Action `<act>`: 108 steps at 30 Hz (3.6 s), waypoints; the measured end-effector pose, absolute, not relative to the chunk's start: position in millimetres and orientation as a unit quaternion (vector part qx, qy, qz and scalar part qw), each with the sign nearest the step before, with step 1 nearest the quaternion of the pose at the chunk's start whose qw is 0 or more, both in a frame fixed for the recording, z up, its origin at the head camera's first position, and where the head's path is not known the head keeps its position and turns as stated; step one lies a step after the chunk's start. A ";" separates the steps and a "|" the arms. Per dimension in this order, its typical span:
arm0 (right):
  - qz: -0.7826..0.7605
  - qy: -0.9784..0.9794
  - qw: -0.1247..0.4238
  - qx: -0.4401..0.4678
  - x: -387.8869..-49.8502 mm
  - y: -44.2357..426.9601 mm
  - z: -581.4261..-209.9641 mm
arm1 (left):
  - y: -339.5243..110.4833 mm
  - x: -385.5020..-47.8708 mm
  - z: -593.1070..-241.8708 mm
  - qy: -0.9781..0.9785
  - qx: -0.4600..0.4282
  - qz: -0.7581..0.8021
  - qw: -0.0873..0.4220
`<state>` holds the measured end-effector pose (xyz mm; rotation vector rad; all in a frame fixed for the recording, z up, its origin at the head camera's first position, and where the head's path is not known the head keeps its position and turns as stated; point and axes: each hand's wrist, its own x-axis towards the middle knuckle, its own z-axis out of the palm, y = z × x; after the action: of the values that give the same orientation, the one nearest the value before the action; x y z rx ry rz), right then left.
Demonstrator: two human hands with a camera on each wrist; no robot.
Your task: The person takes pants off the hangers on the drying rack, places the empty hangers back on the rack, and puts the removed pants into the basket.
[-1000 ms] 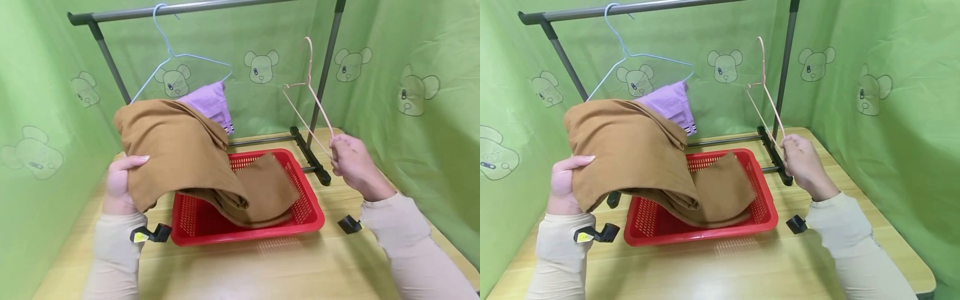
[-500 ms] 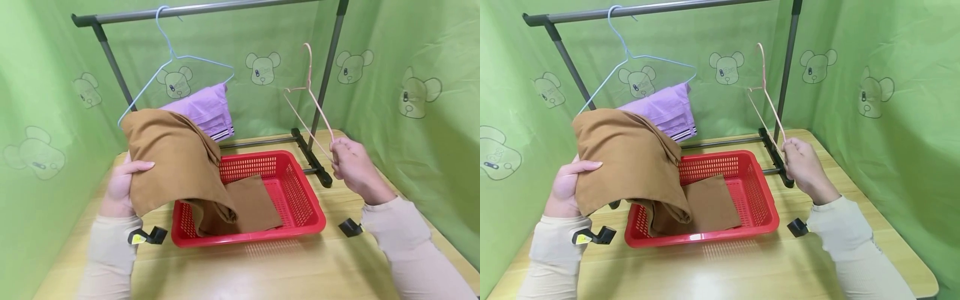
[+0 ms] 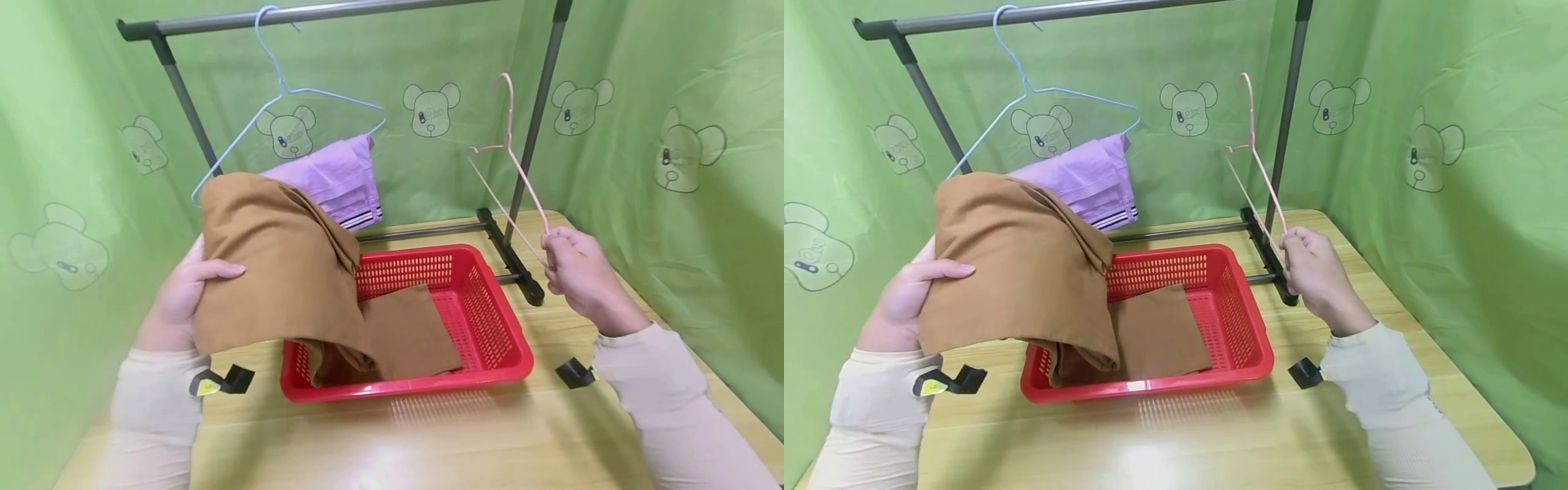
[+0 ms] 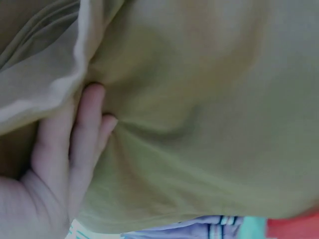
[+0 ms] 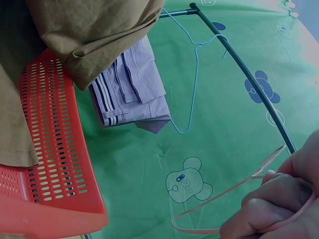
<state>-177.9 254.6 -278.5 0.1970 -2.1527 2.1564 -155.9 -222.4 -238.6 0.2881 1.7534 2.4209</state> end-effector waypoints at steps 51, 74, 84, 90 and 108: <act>0.717 -0.693 0.036 0.065 -182.1 252.4 -282.4 | -193.5 -157.7 -202.6 0.891 0.047 0.446 0.077; 0.730 -0.680 0.033 0.062 -181.5 257.5 -285.7 | -171.2 -172.0 -202.6 0.899 0.069 0.424 0.084; 0.730 -0.679 0.032 0.069 -182.6 256.3 -286.8 | -135.6 -181.0 -200.5 0.896 0.139 0.417 0.072; 0.736 -0.673 0.030 0.070 -182.5 257.1 -286.0 | -116.2 -182.7 -199.9 0.917 0.184 0.345 0.083; 0.746 -0.662 0.029 0.064 -181.6 257.9 -285.9 | -54.8 -188.1 -211.8 0.941 0.241 0.229 0.060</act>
<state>-181.6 257.9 -285.9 0.1988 -2.0417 2.3011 -188.1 -54.8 -211.8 0.7281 2.8500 0.6922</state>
